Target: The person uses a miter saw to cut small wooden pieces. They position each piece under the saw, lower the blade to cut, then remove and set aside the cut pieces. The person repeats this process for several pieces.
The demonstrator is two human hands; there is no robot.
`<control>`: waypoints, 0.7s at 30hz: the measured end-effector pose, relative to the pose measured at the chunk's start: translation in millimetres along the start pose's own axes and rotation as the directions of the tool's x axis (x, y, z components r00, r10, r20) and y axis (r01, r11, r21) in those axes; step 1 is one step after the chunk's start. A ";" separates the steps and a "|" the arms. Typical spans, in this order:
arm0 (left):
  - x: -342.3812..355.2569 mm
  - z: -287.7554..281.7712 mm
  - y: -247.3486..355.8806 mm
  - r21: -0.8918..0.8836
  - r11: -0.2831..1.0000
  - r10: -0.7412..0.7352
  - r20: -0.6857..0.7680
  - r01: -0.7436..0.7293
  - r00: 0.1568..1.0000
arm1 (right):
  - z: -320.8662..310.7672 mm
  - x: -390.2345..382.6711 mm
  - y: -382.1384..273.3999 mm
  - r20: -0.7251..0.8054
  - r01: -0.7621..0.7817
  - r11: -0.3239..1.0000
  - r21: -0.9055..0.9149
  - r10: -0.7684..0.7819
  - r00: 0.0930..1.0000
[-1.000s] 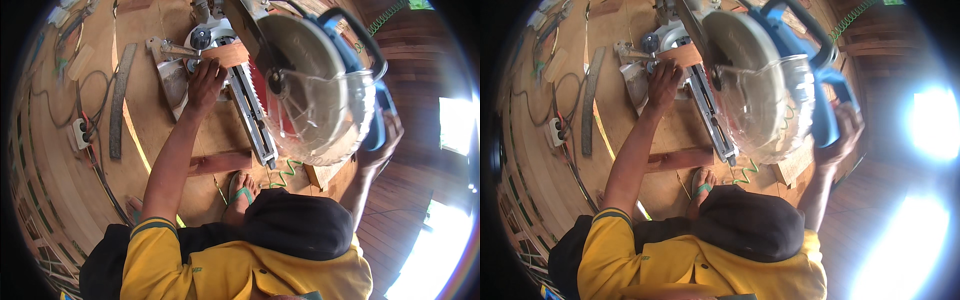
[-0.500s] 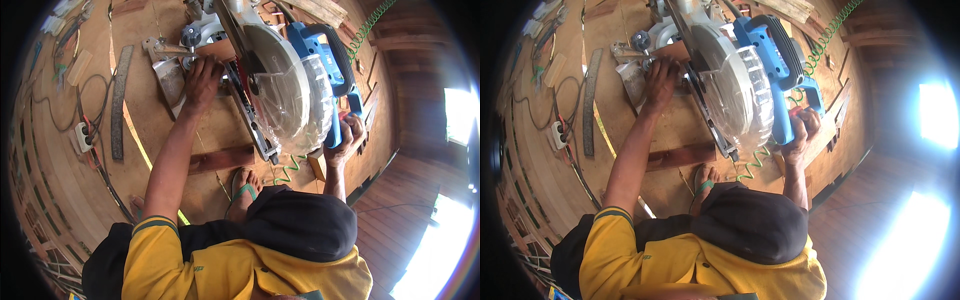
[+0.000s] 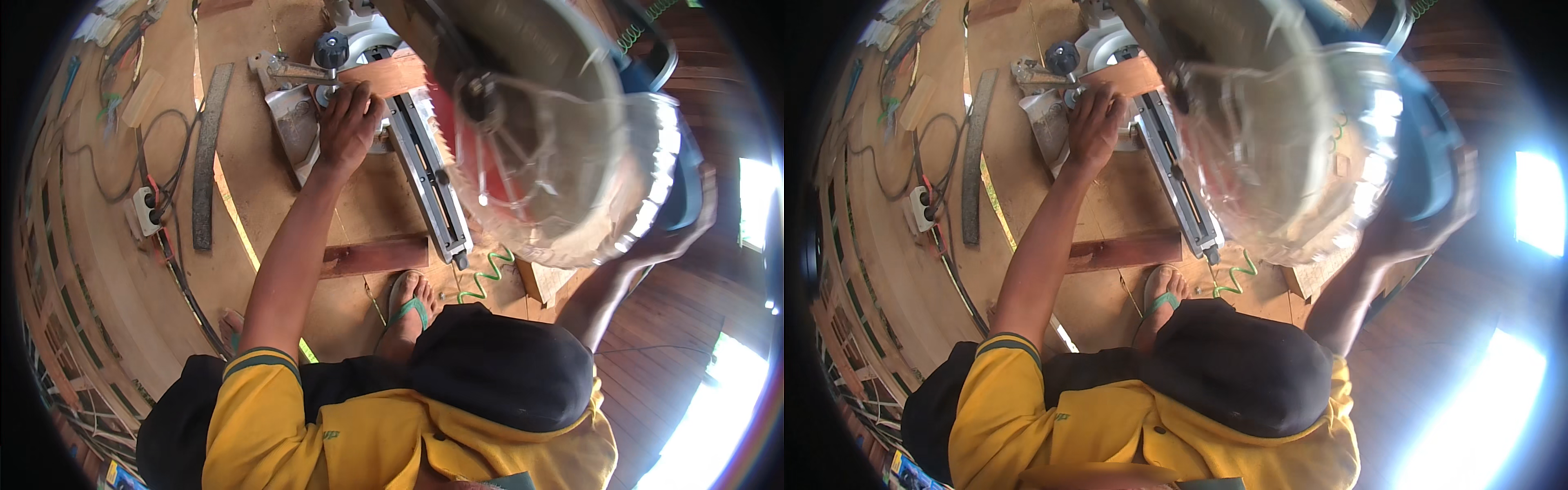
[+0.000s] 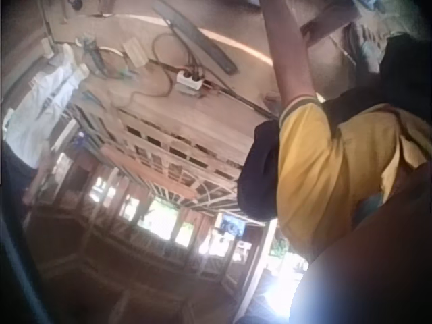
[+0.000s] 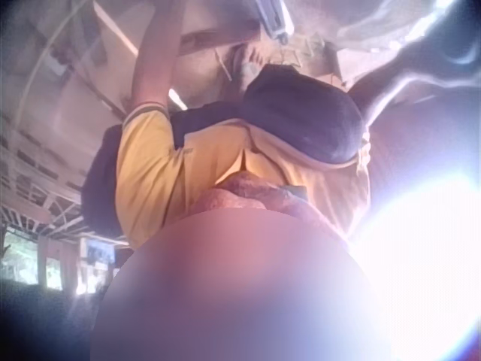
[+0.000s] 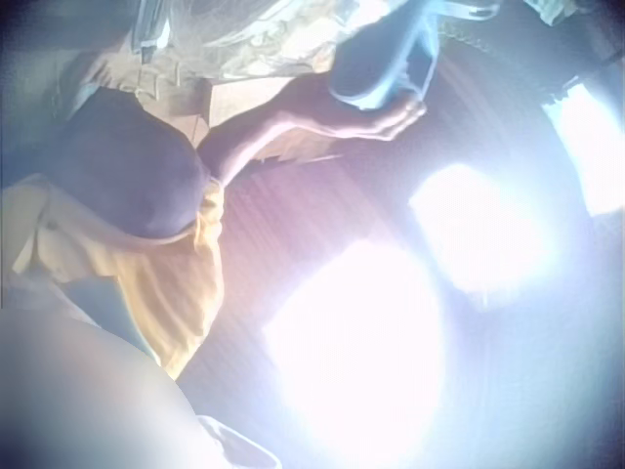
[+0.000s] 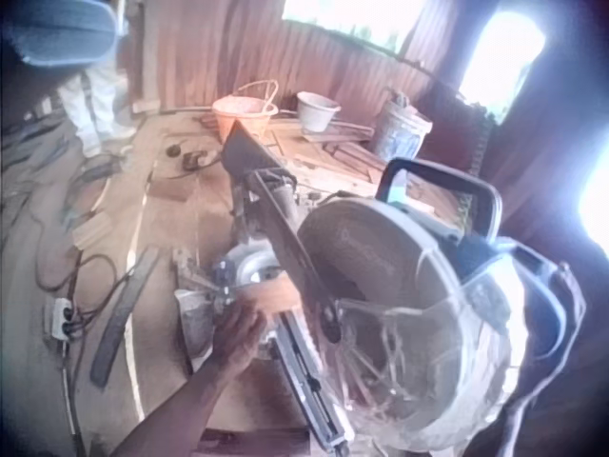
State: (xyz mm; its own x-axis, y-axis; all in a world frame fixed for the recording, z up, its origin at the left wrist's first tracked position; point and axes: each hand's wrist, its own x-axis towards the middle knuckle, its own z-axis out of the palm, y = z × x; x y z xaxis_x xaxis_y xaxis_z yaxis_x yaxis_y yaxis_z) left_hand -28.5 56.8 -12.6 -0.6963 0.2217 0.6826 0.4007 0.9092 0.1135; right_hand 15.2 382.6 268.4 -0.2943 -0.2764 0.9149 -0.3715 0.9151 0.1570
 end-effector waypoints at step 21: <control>-4.6 -5.5 2.7 0.078 0.993 -0.082 -0.021 0.083 0.996 | 212.1 -95.3 -115.8 0.562 -0.423 0.815 0.395 0.150 0.813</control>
State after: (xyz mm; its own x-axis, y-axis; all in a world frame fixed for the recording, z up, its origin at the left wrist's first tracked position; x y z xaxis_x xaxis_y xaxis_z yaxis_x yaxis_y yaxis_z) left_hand -20.9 56.2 -11.4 -0.7141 0.1391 0.6861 0.2937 0.9492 0.1133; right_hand -100.5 240.7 84.1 -0.7900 -0.2523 0.5587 -0.5260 0.7472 -0.4063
